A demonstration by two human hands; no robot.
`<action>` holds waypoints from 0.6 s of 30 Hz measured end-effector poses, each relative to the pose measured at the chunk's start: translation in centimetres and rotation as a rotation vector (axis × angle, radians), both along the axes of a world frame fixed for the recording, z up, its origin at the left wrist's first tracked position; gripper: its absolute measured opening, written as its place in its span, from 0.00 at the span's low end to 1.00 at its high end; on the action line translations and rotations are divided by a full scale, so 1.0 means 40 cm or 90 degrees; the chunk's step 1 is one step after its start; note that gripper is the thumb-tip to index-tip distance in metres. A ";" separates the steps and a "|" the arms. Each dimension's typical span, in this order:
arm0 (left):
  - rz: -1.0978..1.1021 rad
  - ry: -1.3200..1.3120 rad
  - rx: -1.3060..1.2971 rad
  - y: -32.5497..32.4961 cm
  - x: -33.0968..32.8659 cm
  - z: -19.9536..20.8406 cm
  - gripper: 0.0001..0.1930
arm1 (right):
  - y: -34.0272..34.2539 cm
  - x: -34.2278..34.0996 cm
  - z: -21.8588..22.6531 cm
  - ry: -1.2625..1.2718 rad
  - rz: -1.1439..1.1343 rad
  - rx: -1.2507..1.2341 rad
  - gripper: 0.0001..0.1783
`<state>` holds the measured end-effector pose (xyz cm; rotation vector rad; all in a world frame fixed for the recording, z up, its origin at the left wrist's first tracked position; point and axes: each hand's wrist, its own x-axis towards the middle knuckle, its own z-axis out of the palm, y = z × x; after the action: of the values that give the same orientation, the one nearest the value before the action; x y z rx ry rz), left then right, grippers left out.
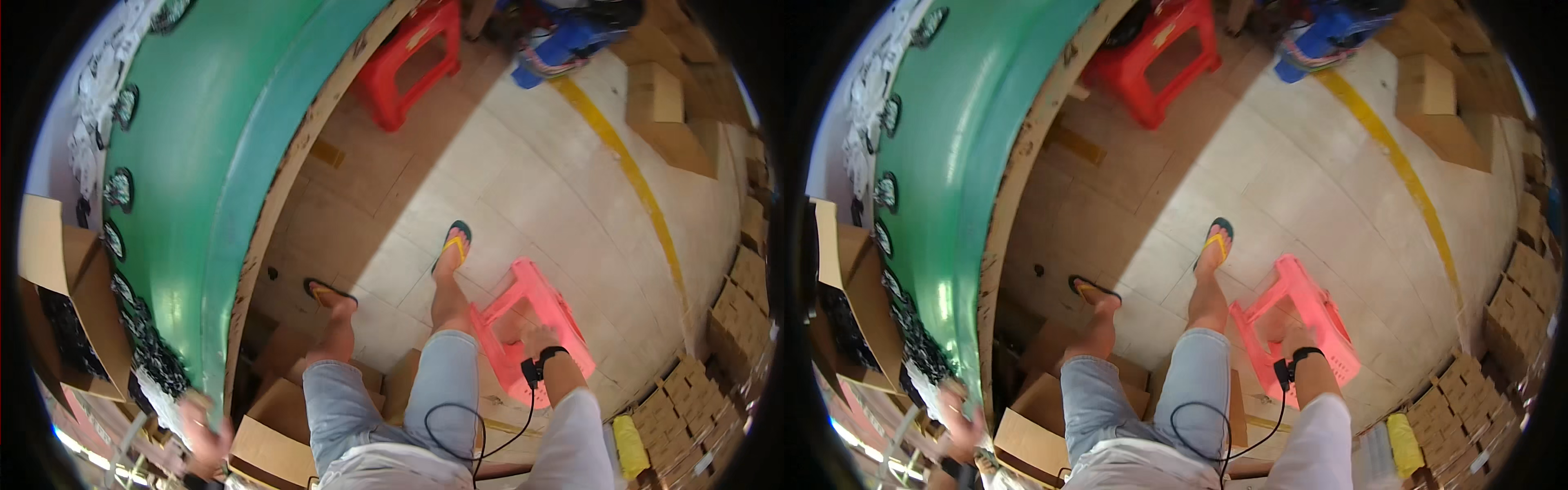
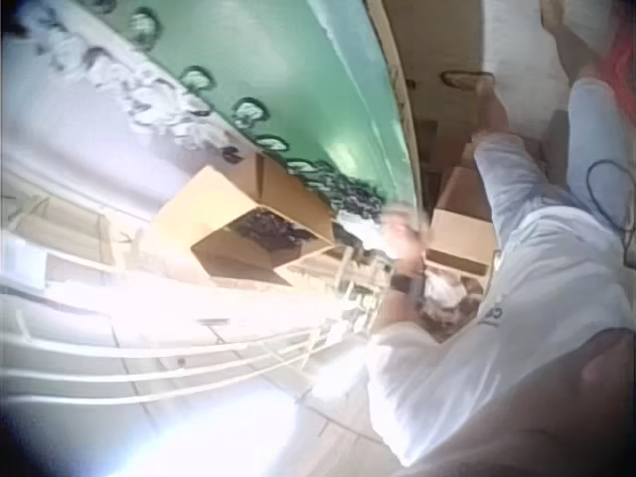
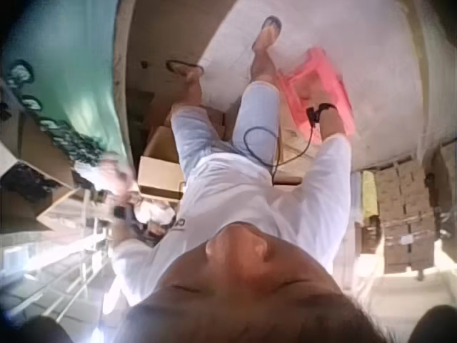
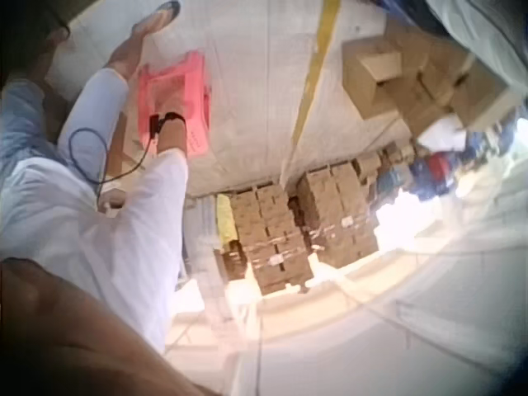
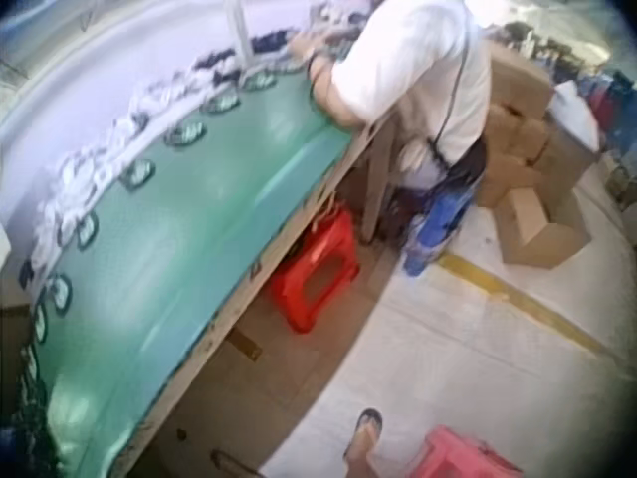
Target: Assembling internal and external components of computer mice on a factory assembly line.
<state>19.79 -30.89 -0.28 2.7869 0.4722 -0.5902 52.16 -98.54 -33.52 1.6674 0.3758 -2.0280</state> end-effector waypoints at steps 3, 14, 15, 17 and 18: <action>-0.166 -0.061 0.087 0.091 0.354 -0.030 0.37 | 0.010 -0.111 -0.107 -0.063 0.171 0.081 0.31; -0.149 -0.245 -0.054 0.089 0.424 -0.162 0.32 | 0.317 -0.322 -0.205 0.084 0.352 0.190 0.35; -0.128 -0.229 -0.090 0.069 0.438 -0.176 0.31 | 0.398 -0.360 -0.202 0.112 0.394 0.269 0.30; -0.125 -0.390 -0.162 0.069 0.531 -0.212 0.31 | -0.020 -0.241 -0.378 -0.152 0.194 0.313 0.21; -0.127 -0.333 -0.132 0.056 0.519 -0.201 0.33 | 0.088 -0.287 -0.433 -0.111 0.068 0.276 0.21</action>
<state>40.54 -28.64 -8.33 2.6549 0.0210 0.0645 40.69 -95.02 -50.82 2.0084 0.8718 -1.7919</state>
